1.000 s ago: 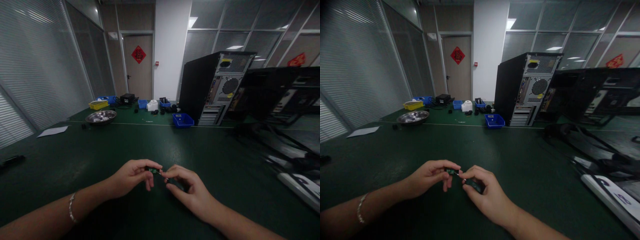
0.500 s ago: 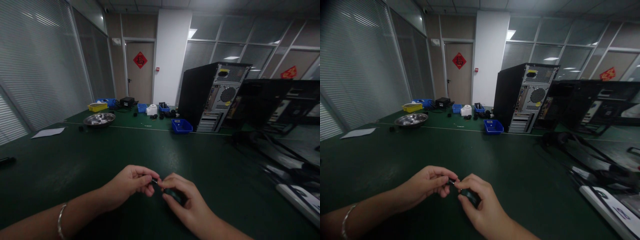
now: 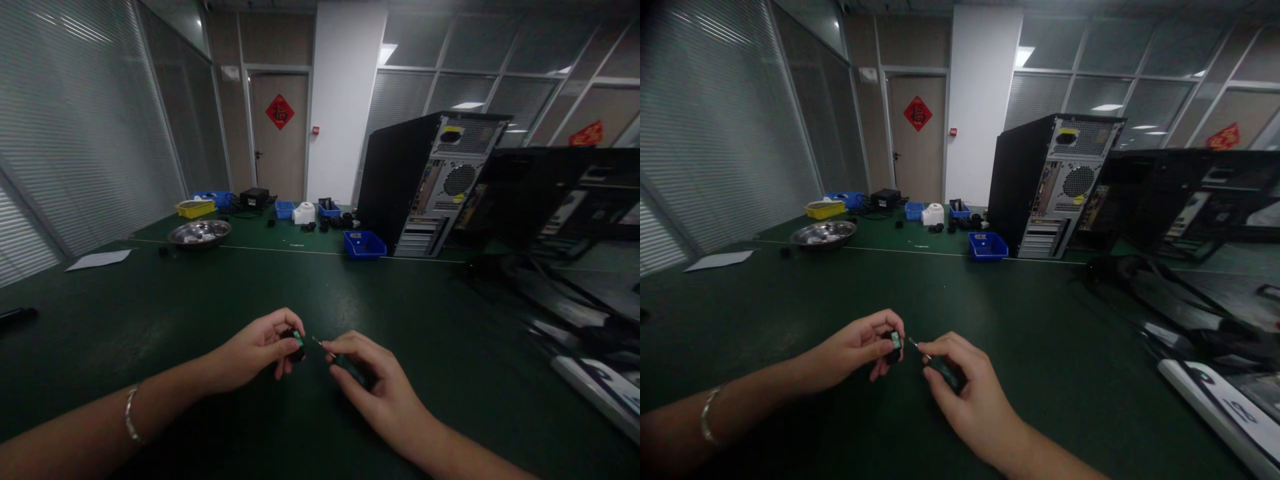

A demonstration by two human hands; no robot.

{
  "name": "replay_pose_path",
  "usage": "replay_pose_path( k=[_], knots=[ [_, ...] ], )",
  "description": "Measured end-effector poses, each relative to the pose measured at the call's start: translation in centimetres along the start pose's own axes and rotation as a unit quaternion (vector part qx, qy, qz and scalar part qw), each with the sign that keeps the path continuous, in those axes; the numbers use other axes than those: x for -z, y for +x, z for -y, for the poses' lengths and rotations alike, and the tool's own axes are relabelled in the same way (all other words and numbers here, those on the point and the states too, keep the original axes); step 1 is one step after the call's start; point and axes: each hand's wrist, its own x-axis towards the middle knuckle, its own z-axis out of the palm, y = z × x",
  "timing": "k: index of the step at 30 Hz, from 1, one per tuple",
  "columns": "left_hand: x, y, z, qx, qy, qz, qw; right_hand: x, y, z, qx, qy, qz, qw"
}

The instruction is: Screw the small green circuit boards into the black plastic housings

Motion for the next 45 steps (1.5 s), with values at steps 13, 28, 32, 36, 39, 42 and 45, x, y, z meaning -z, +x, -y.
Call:
replay_pose_path(
  k=[13, 28, 32, 36, 39, 42, 45],
  knots=[
    [-1.5, -1.1, -0.8, -0.086, 0.367, 0.077, 0.923, 0.3, -0.2, -0.1, -0.008, -0.016, 0.002, 1.0],
    [-0.3, -0.6, 0.0, -0.089, 0.341, 0.051, 0.935, 0.0, -0.2, 1.1, -0.101, -0.189, 0.118, 0.97],
    [-0.1, -0.4, 0.5, -0.095, 0.324, 0.044, 0.94, -0.2, -0.2, 1.2, -0.117, -0.241, 0.152, 0.951],
    [-0.4, -0.4, 0.6, -0.11, 0.334, 0.044, 0.935, -0.2, -0.1, 1.1, -0.114, -0.232, 0.161, 0.952],
    [-0.7, -0.5, 0.6, -0.099, 0.353, 0.035, 0.93, 0.0, -0.1, 1.1, -0.119, -0.223, 0.161, 0.954],
    [-0.9, -0.6, 0.4, -0.077, 0.365, 0.022, 0.928, 0.1, 0.0, 1.2, -0.127, -0.215, 0.154, 0.956],
    [-1.0, -0.6, 0.0, -0.061, 0.365, 0.014, 0.929, 0.1, -0.1, 1.3, -0.133, -0.207, 0.142, 0.959]
  ],
)
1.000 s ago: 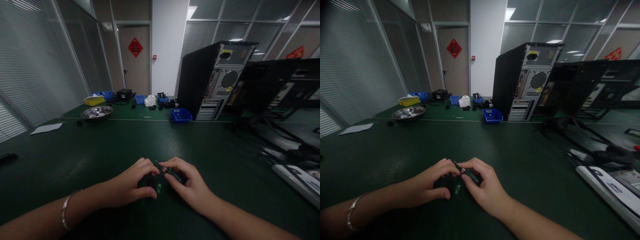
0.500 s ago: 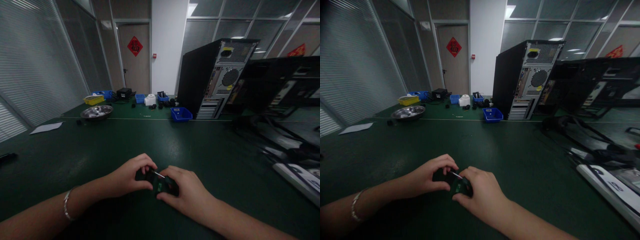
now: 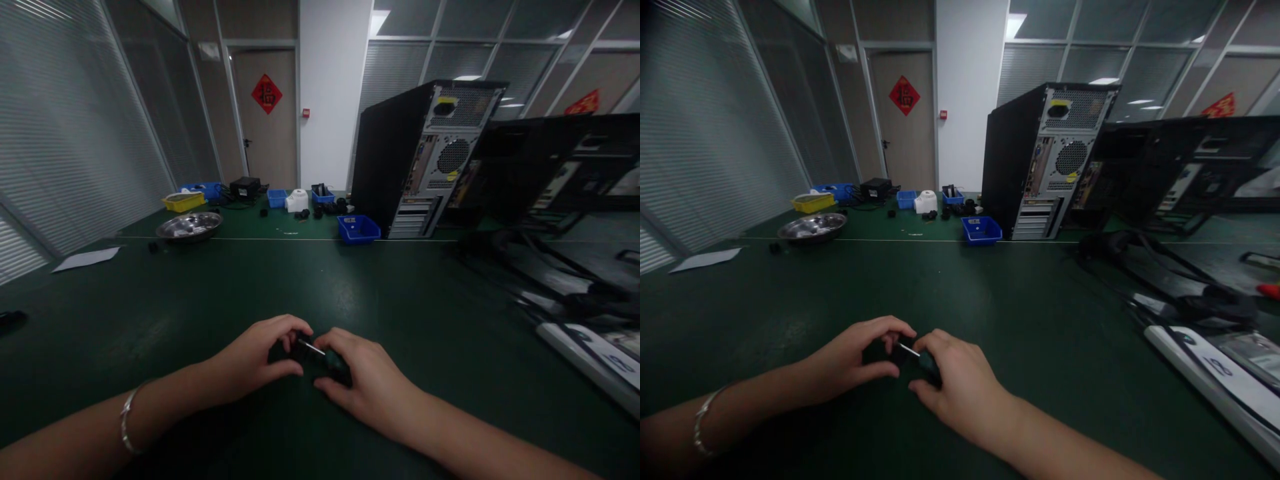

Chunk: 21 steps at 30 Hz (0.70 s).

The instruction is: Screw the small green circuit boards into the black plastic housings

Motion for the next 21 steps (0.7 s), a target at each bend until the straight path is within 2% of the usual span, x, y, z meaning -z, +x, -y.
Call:
replay_pose_path(
  k=[7, 21],
  knots=[
    [0.06, -0.02, -0.37, 0.02, -0.022, -0.012, 0.999, -0.24, 0.49, -0.05, -0.023, 0.01, -0.05, 0.998],
    [0.12, -0.08, -0.27, 0.011, -0.047, -0.011, 0.999, 0.32, 0.34, -0.18, 0.005, 0.044, -0.026, 0.999]
  ],
)
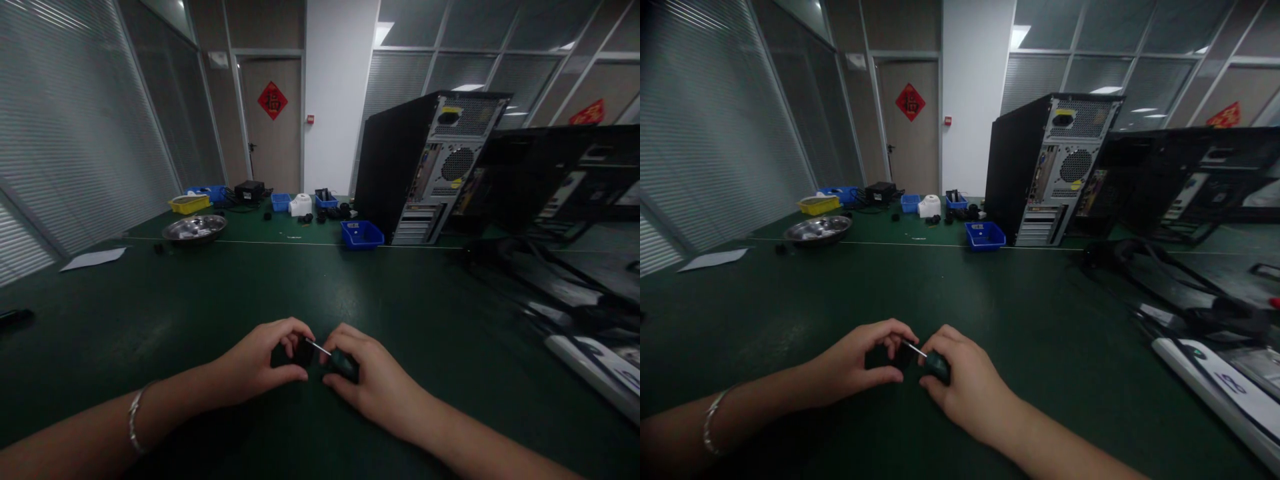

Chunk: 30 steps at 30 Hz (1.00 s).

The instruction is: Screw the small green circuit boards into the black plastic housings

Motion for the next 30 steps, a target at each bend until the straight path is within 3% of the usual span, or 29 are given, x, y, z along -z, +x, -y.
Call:
replay_pose_path(
  k=[6, 15, 19, 24, 30],
  knots=[
    [0.0, 0.0, 0.4, -0.003, -0.011, 0.0, 1.0, 0.4, 0.1, 0.0, -0.009, 0.005, -0.003, 1.0],
    [0.0, -0.1, 0.3, -0.003, -0.021, -0.003, 1.0, 0.4, 0.0, -0.1, 0.035, 0.021, -0.004, 0.999],
    [-0.2, 0.1, 0.8, 0.021, -0.118, -0.003, 0.993, 0.4, 0.1, -0.1, 0.006, 0.001, -0.03, 1.0],
    [-0.4, 0.4, 1.3, 0.052, -0.268, -0.017, 0.962, 0.1, 0.1, 0.1, -0.026, -0.049, -0.002, 0.998],
    [-0.4, 0.6, 0.6, 0.09, -0.321, -0.01, 0.943, -0.1, 0.0, -0.1, -0.013, -0.035, -0.019, 0.999]
  ],
)
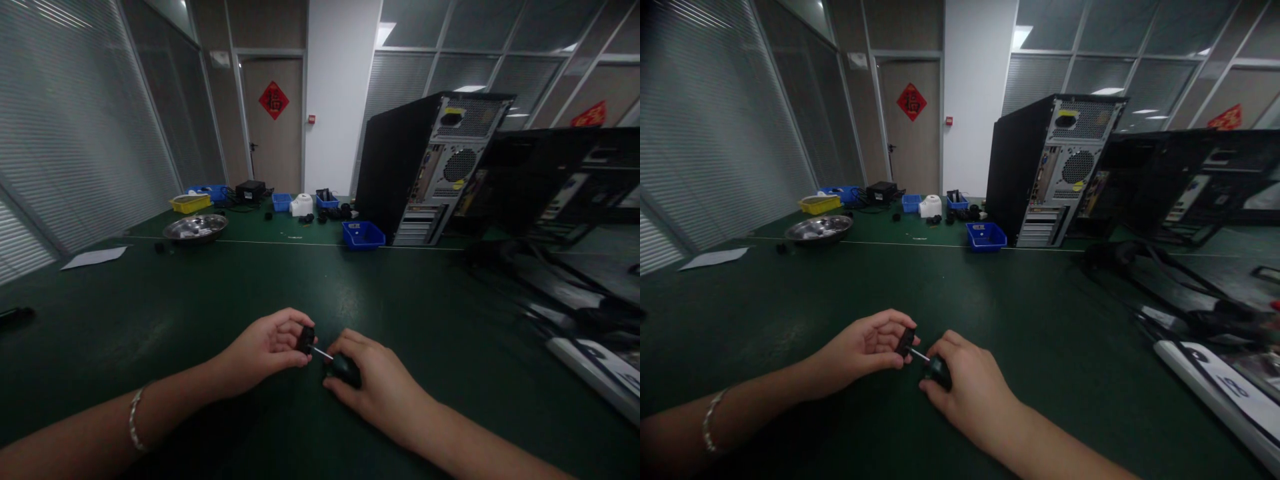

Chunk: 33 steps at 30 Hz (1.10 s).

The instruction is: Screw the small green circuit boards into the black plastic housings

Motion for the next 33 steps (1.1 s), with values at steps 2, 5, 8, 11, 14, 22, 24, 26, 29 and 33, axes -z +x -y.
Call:
replay_pose_path(
  k=[2, 5, 8, 11, 14, 22, 24, 26, 29, 33],
  knots=[
    [-0.1, 0.0, 0.1, -0.003, -0.013, -0.004, 1.0, 0.0, 0.1, -0.2, 0.008, 0.019, -0.026, 0.999],
    [-0.5, 0.0, 0.4, -0.009, -0.037, -0.01, 0.999, 0.0, 0.2, -0.4, 0.025, 0.05, -0.075, 0.996],
    [-1.0, 0.0, 0.7, -0.007, -0.059, -0.004, 0.998, -0.3, 0.1, -0.3, 0.067, 0.099, -0.115, 0.986],
    [-1.5, -0.2, 1.0, -0.01, -0.094, 0.022, 0.995, -0.9, -0.1, 0.1, 0.099, 0.149, -0.128, 0.975],
    [-1.7, -0.1, 1.4, -0.018, -0.138, 0.051, 0.989, -1.3, -0.2, 0.5, 0.094, 0.175, -0.119, 0.973],
    [-2.0, -0.1, 0.9, -0.02, -0.175, 0.035, 0.984, -1.6, -0.3, 0.7, 0.104, 0.181, -0.134, 0.969],
    [-2.1, -0.1, 0.8, -0.011, -0.183, 0.024, 0.983, -1.7, -0.4, 0.8, 0.128, 0.183, -0.146, 0.964],
    [-2.2, -0.1, 0.7, 0.0, -0.197, 0.02, 0.98, -1.8, -0.5, 0.8, 0.152, 0.185, -0.161, 0.958],
    [-2.3, -0.1, 0.5, 0.013, -0.209, 0.029, 0.977, -1.9, -0.6, 0.8, 0.172, 0.189, -0.169, 0.952],
    [-2.6, -0.2, 0.1, 0.034, -0.221, 0.041, 0.974, -1.9, -0.6, 0.7, 0.186, 0.192, -0.171, 0.948]
  ],
)
